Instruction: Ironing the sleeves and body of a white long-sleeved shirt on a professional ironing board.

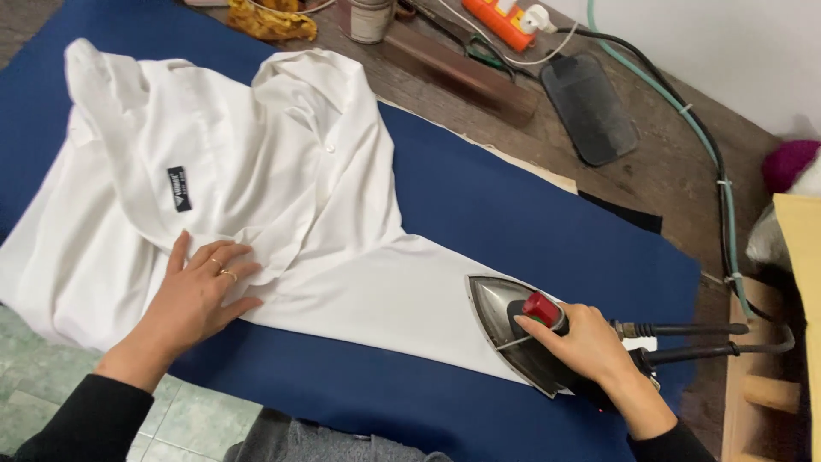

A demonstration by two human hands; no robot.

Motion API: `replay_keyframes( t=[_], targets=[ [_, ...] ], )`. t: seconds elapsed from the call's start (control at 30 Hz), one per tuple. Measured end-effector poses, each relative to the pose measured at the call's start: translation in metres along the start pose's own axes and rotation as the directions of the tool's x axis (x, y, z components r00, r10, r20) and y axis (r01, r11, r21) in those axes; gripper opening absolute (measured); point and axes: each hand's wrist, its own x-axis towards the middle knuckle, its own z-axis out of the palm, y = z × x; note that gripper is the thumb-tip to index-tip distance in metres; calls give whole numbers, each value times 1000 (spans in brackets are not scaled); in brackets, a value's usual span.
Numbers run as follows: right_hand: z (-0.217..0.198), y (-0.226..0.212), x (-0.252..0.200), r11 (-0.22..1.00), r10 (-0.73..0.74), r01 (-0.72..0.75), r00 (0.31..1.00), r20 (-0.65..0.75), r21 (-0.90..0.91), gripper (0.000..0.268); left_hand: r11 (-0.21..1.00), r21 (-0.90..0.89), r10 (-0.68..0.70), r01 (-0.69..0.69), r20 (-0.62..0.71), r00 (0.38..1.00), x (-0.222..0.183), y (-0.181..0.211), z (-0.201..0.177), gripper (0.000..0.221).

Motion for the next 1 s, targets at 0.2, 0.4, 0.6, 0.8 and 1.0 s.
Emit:
replay_keyframes(
  t=[0.2, 0.4, 0.6, 0.8, 1.0],
  targets=[
    [0, -54, 5, 973, -227, 228, 972, -58, 26, 51, 985, 56, -173, 165, 183, 968, 5, 6, -18, 43],
    [-6, -114, 1, 913, -407, 407, 913, -13, -6, 52, 978, 50, -209, 204, 163, 964, 2, 7, -17, 39],
    [6, -155, -1, 816, -552, 565, 825, 122, -121, 52, 971, 2, -235, 239, 190, 953, 2, 7, -12, 39],
    [27, -188, -8, 674, -657, 696, 718, 228, -247, 59, 959, -29, -270, 282, 206, 940, 5, 8, -6, 38],
    [43, -194, -10, 618, -702, 744, 668, 246, -254, 68, 943, -65, -307, 327, 215, 927, 13, 12, -8, 46]
  ],
)
